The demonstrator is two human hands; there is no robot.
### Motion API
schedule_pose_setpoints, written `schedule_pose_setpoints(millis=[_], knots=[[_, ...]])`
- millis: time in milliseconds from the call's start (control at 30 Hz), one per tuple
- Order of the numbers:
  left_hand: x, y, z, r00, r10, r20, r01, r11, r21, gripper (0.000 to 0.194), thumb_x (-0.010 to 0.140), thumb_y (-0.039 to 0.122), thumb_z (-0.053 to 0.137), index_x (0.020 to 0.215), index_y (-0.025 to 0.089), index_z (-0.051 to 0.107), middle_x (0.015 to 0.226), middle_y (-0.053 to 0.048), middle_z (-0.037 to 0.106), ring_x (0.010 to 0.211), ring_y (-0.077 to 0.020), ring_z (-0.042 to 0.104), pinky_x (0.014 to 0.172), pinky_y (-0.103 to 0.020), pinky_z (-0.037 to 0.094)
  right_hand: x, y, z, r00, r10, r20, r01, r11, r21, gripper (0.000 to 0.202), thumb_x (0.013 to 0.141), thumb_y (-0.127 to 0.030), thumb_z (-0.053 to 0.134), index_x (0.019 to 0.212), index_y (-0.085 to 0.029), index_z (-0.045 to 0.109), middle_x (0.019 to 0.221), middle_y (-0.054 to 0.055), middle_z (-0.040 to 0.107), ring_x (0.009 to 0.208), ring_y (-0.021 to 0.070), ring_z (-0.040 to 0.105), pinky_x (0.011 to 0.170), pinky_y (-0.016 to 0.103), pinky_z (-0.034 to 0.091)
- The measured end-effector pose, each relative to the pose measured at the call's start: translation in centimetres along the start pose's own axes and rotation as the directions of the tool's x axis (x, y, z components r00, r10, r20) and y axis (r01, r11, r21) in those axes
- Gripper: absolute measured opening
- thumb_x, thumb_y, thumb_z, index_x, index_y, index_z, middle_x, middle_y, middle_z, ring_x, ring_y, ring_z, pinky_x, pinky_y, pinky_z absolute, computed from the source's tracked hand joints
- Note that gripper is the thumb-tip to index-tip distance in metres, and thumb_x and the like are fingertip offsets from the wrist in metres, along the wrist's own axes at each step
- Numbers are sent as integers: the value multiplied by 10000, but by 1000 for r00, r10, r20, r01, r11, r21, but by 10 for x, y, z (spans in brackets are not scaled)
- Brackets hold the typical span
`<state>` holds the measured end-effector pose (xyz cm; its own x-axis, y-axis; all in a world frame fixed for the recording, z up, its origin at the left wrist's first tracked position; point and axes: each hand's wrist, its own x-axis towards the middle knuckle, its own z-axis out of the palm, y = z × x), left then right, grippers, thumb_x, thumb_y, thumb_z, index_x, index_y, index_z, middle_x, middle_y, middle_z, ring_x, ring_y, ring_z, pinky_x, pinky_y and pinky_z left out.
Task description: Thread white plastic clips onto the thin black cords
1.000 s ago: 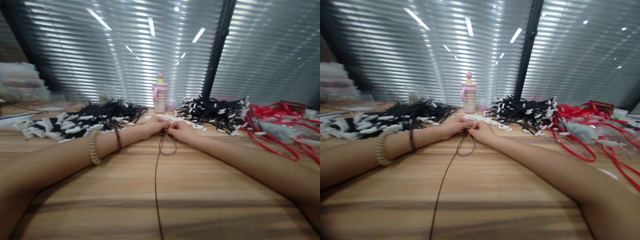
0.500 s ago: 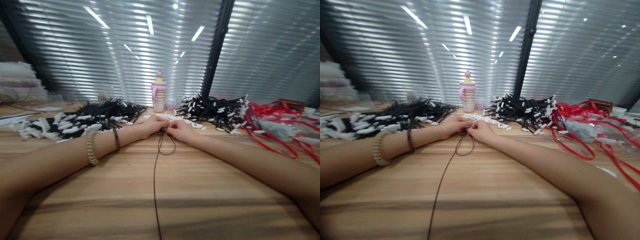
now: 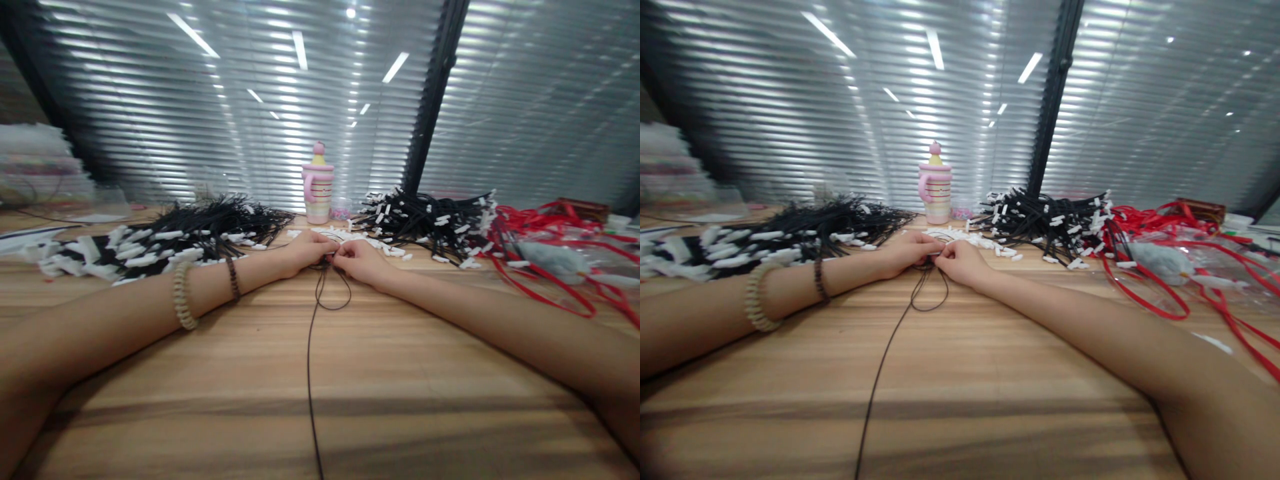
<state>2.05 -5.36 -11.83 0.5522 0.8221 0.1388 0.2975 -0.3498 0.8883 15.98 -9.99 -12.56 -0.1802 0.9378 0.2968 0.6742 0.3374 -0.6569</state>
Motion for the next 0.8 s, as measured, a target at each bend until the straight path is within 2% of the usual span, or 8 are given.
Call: schedule_pose_setpoints(millis=[200,800], knots=[[1,-1,-1,1000,-10,-23,11,999,42,310,682,405,554,723,116,658,534,21,533,457,-39,349,433,-183,207,1,1,0,1000,-17,5,16,1000,3,244,743,-306,501,575,-134,544,496,-12,512,475,80,431,454,204,271],[0,0,0,1000,-5,-14,5,1000,30,332,672,429,566,730,117,661,546,12,545,462,-43,353,433,-180,212,0,-1,-1,1000,-3,9,3,1000,5,243,741,-306,506,573,-134,541,479,-17,502,460,78,421,454,206,271]])
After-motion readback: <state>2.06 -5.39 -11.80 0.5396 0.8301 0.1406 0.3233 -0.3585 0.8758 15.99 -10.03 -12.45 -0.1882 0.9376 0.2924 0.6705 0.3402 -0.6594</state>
